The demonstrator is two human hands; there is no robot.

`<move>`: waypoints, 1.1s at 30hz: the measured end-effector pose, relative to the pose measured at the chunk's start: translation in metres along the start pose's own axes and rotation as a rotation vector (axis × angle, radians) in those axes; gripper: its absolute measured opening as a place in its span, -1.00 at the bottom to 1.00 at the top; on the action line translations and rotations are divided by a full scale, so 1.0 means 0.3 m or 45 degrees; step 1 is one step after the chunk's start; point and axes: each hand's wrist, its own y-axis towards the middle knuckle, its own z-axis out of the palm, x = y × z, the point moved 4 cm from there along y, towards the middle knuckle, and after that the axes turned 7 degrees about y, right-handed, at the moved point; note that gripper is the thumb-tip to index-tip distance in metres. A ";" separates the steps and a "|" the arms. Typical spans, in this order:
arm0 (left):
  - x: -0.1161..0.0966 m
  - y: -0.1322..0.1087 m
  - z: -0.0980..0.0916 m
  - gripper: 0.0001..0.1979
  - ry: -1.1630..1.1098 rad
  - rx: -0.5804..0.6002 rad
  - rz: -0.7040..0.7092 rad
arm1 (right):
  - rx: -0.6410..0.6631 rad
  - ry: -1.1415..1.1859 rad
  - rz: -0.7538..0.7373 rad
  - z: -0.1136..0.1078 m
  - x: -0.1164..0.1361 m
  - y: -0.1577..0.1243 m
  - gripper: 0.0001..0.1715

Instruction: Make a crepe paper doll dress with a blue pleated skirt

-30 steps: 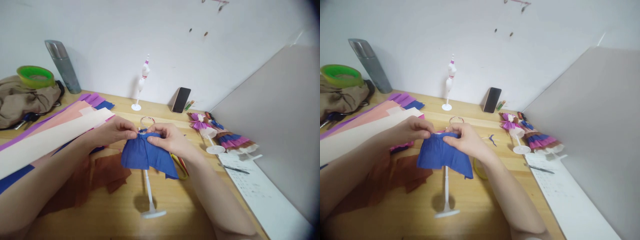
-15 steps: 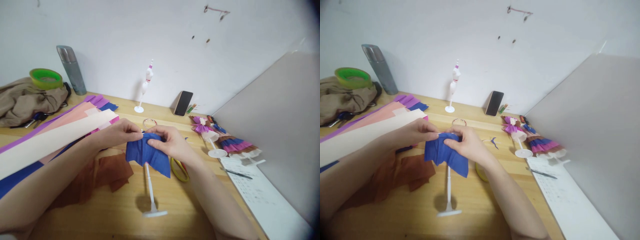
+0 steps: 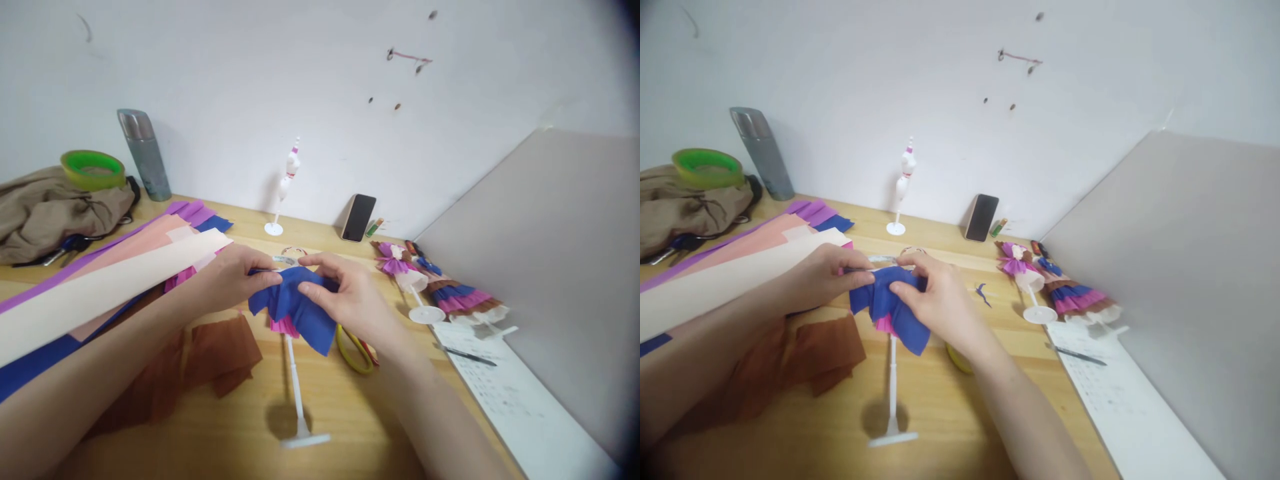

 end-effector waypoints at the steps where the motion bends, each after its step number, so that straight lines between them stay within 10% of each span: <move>1: -0.008 -0.003 0.002 -0.72 -0.004 0.007 0.014 | -0.019 -0.005 -0.014 -0.001 0.000 -0.001 -0.76; 33: -0.049 -0.015 0.013 -0.71 0.180 -0.219 0.295 | 0.049 0.285 -0.014 0.033 0.036 -0.012 -0.88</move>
